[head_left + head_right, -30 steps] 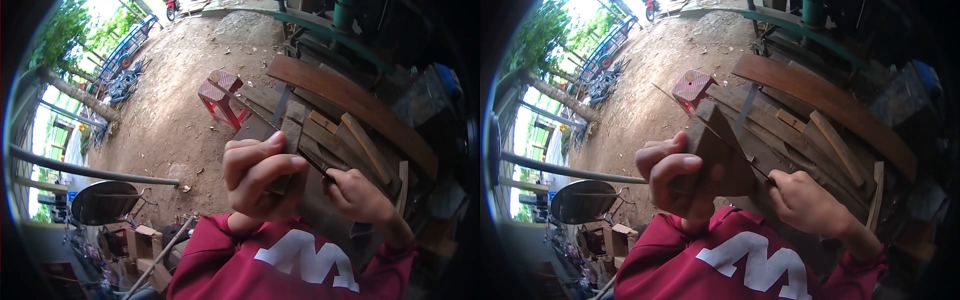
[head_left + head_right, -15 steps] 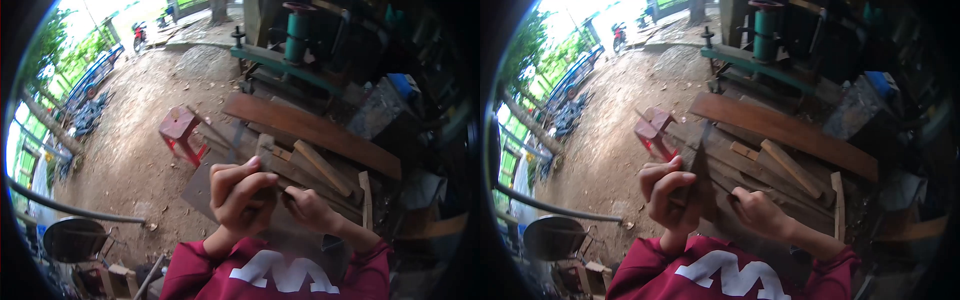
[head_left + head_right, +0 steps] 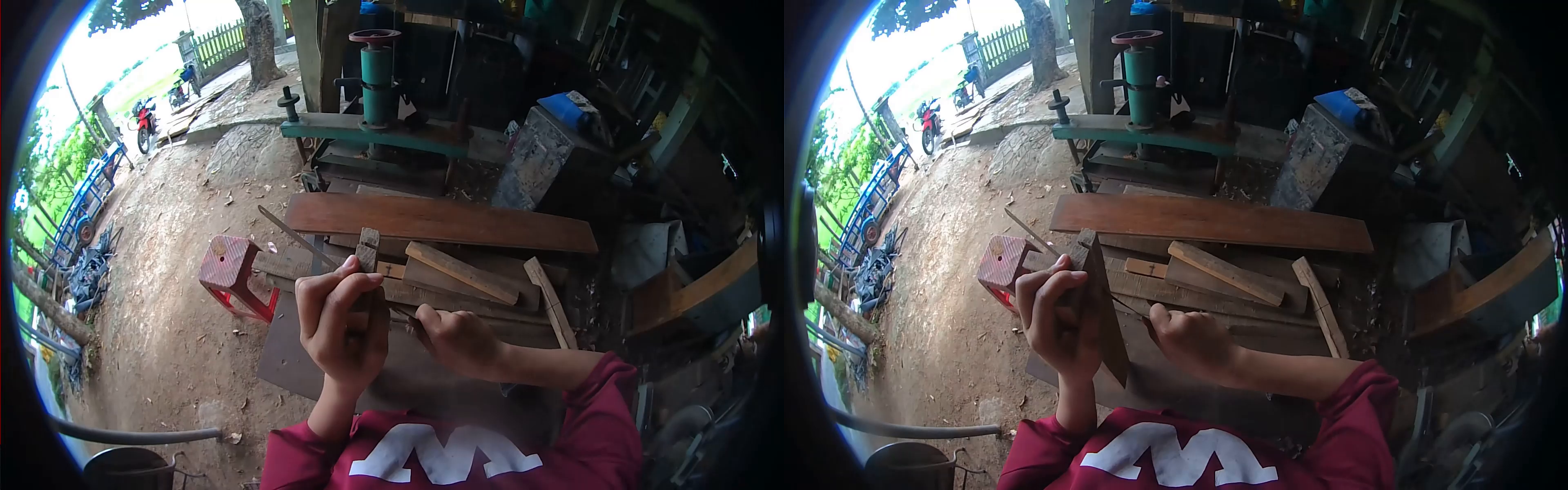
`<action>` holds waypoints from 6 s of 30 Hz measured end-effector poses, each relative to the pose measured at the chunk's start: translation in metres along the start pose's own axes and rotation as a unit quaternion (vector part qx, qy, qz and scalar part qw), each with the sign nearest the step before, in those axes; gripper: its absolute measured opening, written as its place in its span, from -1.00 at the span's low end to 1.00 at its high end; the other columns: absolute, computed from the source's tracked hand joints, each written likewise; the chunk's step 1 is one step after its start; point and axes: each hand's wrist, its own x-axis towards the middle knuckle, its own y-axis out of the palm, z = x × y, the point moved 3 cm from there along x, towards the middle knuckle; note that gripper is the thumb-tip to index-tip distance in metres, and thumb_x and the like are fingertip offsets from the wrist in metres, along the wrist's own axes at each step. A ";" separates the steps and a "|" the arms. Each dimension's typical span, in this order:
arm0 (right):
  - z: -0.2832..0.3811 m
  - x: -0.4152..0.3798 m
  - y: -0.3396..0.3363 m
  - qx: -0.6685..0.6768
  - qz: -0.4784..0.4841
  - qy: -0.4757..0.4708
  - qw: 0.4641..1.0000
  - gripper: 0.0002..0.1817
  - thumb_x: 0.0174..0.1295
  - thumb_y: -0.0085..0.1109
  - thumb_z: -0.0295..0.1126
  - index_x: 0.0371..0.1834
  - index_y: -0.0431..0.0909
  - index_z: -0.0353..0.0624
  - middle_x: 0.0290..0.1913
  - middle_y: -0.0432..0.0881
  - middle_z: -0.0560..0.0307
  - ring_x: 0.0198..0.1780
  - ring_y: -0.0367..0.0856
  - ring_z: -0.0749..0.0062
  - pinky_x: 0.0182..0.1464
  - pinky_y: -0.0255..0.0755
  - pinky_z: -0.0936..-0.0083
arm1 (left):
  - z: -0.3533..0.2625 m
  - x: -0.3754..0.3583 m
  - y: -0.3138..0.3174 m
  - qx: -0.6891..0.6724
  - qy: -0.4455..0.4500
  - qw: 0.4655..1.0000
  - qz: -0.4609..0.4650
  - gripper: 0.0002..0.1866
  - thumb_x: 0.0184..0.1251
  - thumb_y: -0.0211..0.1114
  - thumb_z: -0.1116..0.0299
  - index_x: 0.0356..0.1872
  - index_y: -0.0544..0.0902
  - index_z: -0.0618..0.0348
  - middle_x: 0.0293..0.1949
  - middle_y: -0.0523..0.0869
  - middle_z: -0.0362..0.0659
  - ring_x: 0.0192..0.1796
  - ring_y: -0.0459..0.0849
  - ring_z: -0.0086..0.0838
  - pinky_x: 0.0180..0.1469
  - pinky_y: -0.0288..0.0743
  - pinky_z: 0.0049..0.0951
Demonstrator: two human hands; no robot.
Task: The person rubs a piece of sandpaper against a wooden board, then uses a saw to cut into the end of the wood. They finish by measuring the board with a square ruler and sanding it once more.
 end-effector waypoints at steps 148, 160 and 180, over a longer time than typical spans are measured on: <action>-0.075 -0.183 0.151 0.407 -0.130 0.436 0.792 -0.71 0.21 0.03 -0.20 -0.53 0.38 -0.17 -0.67 0.34 0.37 -0.70 0.25 0.71 -0.64 0.17 0.66 | -0.055 -0.053 -0.022 -0.330 -0.010 0.914 0.236 -0.62 -0.21 0.47 0.35 -0.32 0.58 0.30 -0.42 0.67 -0.09 -0.41 0.63 -0.38 -0.15 0.50 -0.32; -0.022 -0.151 0.012 0.686 -0.207 0.344 0.606 -0.69 0.27 -0.05 -0.16 -0.42 0.37 -0.21 -0.71 0.24 0.33 -0.80 0.05 0.78 -0.78 -0.07 0.76 | -0.076 -0.069 -0.006 -0.349 0.027 0.895 0.278 -0.60 -0.22 0.38 0.45 -0.23 0.57 0.34 -0.35 0.64 -0.08 -0.45 0.57 -0.36 -0.11 0.50 -0.26; -0.040 -0.251 -0.012 0.362 -0.523 0.336 0.695 -0.72 0.09 0.06 -0.22 -0.29 0.49 -0.22 -0.28 0.51 0.15 -0.40 0.45 0.58 -0.46 0.33 0.66 | -0.159 -0.121 0.105 -0.335 0.060 0.855 0.391 -0.55 -0.24 0.36 0.42 -0.18 0.52 0.25 -0.38 0.50 -0.06 -0.25 0.51 -0.19 -0.19 0.43 -0.33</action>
